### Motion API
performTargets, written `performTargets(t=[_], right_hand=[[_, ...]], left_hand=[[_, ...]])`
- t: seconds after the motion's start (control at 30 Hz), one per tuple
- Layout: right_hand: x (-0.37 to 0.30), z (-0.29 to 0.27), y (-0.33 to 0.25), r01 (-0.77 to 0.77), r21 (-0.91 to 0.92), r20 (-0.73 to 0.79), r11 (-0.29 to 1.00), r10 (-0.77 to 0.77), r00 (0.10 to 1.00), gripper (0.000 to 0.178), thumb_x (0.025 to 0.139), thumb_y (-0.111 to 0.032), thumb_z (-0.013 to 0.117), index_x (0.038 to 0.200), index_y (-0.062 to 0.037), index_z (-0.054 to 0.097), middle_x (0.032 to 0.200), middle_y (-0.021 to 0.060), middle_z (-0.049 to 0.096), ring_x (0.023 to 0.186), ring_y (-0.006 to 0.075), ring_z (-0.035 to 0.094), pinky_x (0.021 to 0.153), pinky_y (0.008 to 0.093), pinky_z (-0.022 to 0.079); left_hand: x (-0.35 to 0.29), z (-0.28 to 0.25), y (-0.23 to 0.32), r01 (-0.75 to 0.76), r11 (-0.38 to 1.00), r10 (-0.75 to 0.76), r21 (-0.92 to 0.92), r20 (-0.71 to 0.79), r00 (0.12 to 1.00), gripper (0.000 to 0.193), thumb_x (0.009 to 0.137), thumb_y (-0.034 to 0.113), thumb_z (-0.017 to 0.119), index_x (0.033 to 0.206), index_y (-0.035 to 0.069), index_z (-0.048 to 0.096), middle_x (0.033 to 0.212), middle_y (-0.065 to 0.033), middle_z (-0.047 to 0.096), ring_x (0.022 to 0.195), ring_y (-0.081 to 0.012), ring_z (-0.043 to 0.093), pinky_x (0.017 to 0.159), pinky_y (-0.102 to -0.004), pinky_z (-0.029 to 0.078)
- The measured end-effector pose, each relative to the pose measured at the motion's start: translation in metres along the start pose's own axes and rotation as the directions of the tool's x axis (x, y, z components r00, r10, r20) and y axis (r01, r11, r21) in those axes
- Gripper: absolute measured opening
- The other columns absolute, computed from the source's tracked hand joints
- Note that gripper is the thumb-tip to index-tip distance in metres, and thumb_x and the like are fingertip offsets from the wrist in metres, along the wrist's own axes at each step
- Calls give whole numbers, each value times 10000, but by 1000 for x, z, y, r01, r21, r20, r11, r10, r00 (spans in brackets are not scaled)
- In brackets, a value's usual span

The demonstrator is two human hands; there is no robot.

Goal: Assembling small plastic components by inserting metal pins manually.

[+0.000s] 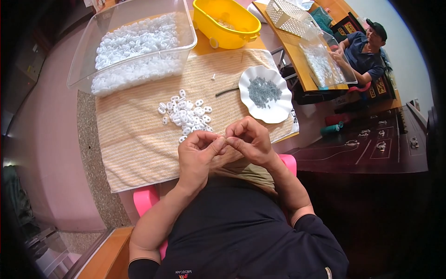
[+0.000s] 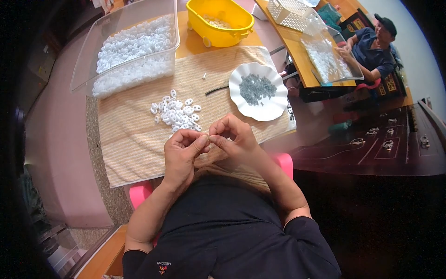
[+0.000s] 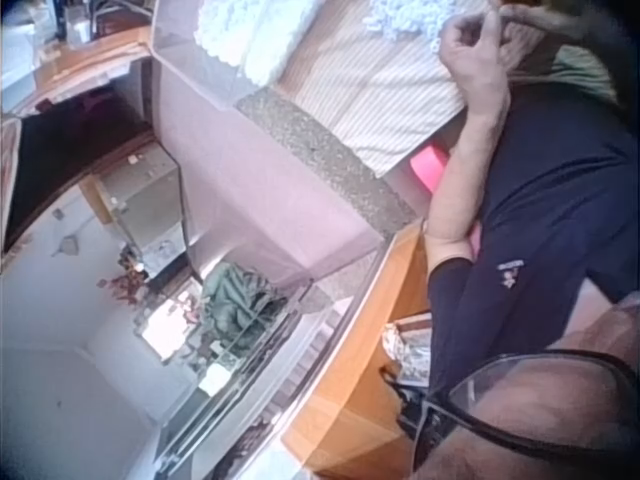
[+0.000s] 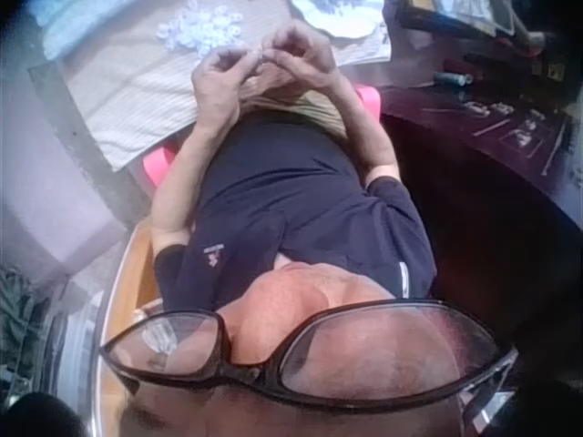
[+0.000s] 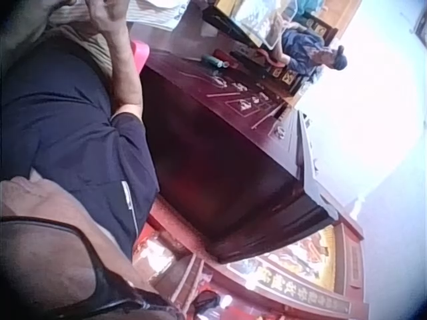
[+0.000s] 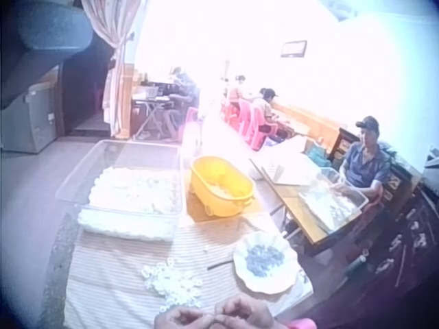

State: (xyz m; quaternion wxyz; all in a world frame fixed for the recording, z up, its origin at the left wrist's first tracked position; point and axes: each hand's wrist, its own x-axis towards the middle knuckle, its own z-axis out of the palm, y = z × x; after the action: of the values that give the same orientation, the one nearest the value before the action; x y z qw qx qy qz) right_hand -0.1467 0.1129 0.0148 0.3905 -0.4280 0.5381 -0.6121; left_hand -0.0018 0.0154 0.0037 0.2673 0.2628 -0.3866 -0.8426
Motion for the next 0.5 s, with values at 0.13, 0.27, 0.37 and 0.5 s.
performTargets(t=[0.13,0.27,0.37,0.5], right_hand=[[0,1,-1,86,-206,11,975,-86,996,199,863,57,630,914,-12,451,922,104,567,827,120,541,719,246,473],[2,1,-2,231,-404,68,885,-222,973,201,844,70,644,869,-13,463,879,92,587,776,120,545,673,247,477],[3,1,-4,280,-484,91,829,-270,958,184,843,60,653,884,-2,485,888,86,606,771,114,569,674,244,490],[0,4,-5,103,-372,1,922,-111,994,157,858,49,642,926,14,506,916,88,618,812,113,595,705,243,502]], left_hand=[[1,0,4,80,995,-79,-56,5,997,127,850,46,697,907,-16,602,816,-71,658,699,-107,624,654,-221,526],[2,-1,4,82,996,-81,-43,19,997,121,857,50,689,907,-13,599,812,-66,651,697,-106,623,650,-219,526],[1,-1,4,68,997,-67,-44,20,998,127,858,53,688,912,-14,595,813,-64,647,699,-105,622,650,-217,524],[1,-1,2,43,998,-42,-48,21,999,133,859,57,689,918,-15,593,818,-63,646,707,-105,623,659,-218,521]])
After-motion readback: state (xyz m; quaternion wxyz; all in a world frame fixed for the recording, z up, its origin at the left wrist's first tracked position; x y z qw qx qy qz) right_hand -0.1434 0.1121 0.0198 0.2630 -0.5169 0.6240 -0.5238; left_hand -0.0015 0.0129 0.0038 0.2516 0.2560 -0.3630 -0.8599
